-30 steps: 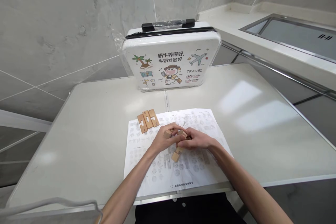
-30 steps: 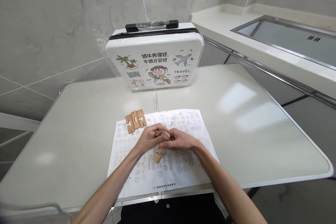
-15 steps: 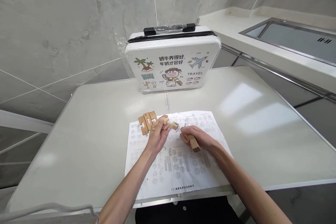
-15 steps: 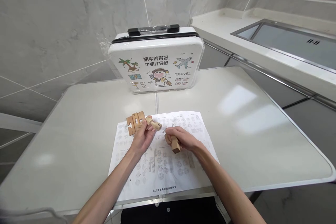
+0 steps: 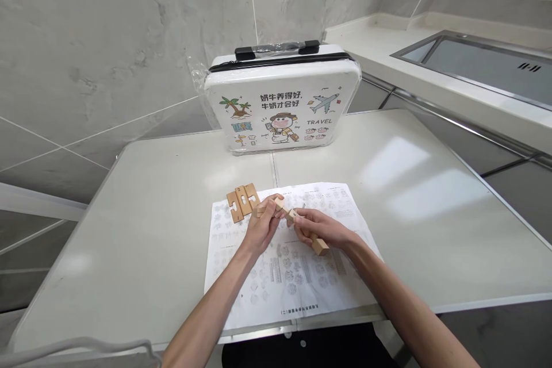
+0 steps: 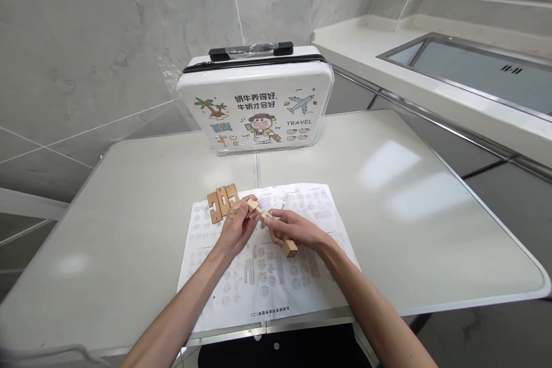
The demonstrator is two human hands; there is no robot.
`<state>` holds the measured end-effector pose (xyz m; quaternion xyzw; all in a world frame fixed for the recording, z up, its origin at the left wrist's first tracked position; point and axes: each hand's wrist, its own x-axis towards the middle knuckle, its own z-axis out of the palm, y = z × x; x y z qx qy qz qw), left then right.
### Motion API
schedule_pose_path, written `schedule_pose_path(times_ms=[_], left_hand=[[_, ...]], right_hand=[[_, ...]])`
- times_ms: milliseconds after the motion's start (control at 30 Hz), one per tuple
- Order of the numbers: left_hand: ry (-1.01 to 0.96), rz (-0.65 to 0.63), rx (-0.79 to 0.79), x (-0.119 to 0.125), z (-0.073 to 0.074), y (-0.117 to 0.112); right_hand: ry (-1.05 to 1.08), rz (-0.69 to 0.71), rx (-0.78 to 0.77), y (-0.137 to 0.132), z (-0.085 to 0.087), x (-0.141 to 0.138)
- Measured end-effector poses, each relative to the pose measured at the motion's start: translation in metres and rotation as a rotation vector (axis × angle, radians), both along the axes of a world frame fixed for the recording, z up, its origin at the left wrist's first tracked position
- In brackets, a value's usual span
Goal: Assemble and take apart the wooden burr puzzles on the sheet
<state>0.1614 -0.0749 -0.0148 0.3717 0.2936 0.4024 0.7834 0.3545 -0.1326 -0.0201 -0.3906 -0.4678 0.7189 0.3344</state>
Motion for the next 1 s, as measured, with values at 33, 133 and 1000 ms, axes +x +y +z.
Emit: schedule_pose_path(times_ms=[33, 133, 1000], left_hand=[[0.004, -0.006, 0.009, 0.001, 0.000, 0.000], [0.020, -0.018, 0.036, 0.002, 0.001, -0.001], [0.116, 0.020, -0.022, 0.008, 0.001, -0.010]], right_hand=[[0.004, -0.002, 0.006, 0.000, 0.001, 0.000], [0.023, -0.024, 0.012, 0.000, 0.004, -0.001], [0.306, 0.315, 0.051, -0.001, -0.007, 0.000]])
